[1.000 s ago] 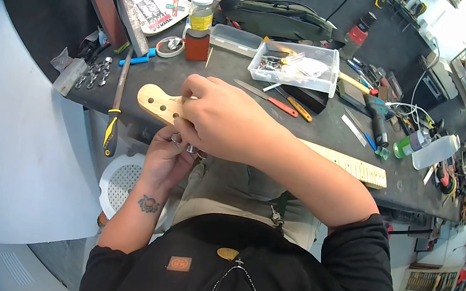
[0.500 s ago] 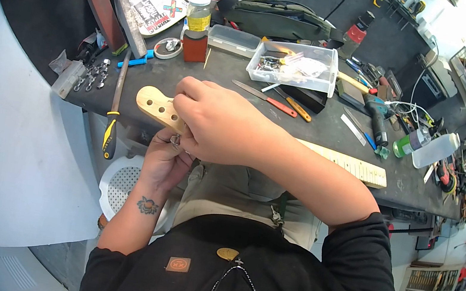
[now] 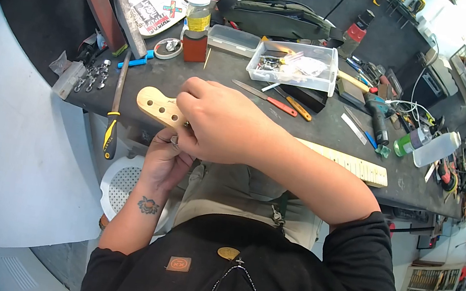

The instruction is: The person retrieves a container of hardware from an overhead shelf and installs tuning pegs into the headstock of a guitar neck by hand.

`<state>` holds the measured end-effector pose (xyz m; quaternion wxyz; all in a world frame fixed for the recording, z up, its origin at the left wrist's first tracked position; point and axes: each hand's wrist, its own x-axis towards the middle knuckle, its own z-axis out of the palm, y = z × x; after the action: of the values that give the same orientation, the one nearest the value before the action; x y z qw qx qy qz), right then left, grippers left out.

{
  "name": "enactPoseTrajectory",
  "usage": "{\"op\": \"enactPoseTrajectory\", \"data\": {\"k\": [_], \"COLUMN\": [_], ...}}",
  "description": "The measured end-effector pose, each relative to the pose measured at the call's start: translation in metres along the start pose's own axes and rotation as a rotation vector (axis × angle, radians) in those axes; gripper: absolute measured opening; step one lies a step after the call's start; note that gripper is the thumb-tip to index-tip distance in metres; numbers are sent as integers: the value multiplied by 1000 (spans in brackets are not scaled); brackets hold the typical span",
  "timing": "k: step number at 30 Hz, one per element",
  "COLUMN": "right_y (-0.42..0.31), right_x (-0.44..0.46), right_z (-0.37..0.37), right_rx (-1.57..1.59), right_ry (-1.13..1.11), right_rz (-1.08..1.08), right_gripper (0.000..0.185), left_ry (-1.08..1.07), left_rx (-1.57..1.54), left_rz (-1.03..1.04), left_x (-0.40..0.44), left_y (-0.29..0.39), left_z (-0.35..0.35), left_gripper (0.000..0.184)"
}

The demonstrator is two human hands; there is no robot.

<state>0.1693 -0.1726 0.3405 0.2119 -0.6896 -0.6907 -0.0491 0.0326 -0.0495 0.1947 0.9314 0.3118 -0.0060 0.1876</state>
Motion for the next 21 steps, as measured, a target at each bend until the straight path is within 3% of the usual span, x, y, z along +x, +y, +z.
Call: {"op": "enactPoseTrajectory", "data": {"k": [10, 13, 21], "right_y": [3, -5, -1], "right_x": [4, 1, 6], "right_z": [2, -3, 6], "right_rx": [-83, -20, -117], "right_ry": [-92, -44, -149], "right_rz": [-59, 25, -26], "right_gripper": [27, 27, 29], "left_ry": [-27, 79, 10], "left_rx": [-31, 15, -2], "left_rz": [-29, 9, -10], "left_x": [-2, -3, -5], "left_y": [-1, 2, 0], "left_z": [-4, 15, 2], "left_gripper": [14, 11, 12]}}
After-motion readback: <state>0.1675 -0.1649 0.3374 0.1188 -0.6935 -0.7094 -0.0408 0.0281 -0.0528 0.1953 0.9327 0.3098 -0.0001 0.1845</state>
